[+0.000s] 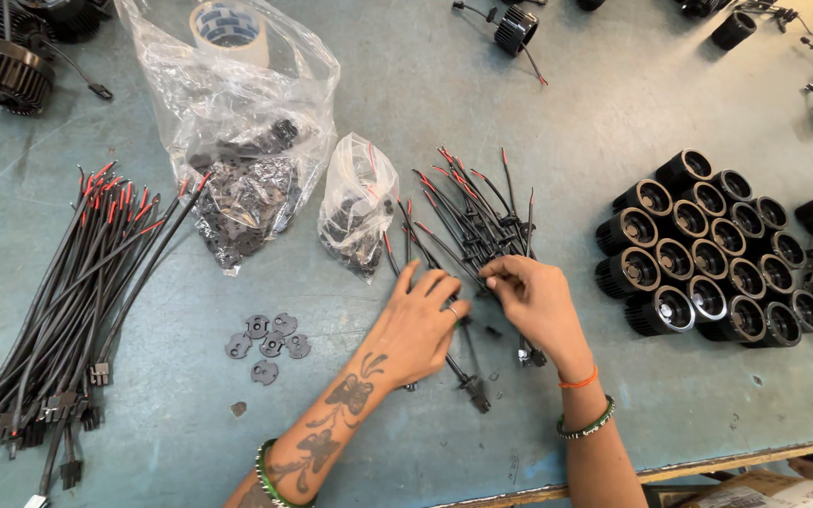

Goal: The person repeatedly picks small black plastic pieces and wires from a table, inserts the pieces onto wire ends, and places the assembled units into a pile. The person also organizes wires and occasionally reaches into a box below the table.

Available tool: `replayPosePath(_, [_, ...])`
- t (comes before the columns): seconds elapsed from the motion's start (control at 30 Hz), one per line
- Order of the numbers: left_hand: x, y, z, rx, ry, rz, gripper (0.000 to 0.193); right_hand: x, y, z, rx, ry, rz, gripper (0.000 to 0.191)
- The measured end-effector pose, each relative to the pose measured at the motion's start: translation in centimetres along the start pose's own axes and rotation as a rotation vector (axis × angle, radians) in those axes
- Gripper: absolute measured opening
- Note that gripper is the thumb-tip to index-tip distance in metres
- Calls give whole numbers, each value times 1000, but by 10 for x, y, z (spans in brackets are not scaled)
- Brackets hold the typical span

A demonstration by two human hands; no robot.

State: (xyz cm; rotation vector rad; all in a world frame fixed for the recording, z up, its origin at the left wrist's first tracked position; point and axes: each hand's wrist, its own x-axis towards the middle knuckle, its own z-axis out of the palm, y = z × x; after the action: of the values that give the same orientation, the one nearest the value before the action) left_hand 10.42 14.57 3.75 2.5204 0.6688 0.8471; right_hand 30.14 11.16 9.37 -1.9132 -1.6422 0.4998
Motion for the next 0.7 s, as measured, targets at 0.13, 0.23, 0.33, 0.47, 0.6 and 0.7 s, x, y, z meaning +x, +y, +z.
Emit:
replayPosePath(0.13, [0,-5,-6,-18,24,-24,24,1,4,-5,224,-118,33,21])
replayPosePath(0.23, [0,-4,-9,-99,136,-21,40,1,6,-6,486,-214,19,22])
replayPosePath(0.33, [1,0,-9,-98,105,25,51,2,8,-7,422,-32,0,18])
replayPosePath(0.47, [2,4,-6,-78,59,4,31,2,11,-14,82,225,-45,11])
replayPosePath(0.6, [2,-5,-6,-100,90,-45,18,2,9,-20,-95,292,12,13])
replayPosePath(0.7, [2,-15,-8,-67,139,-93,16,1,7,-16,-215,133,-15,27])
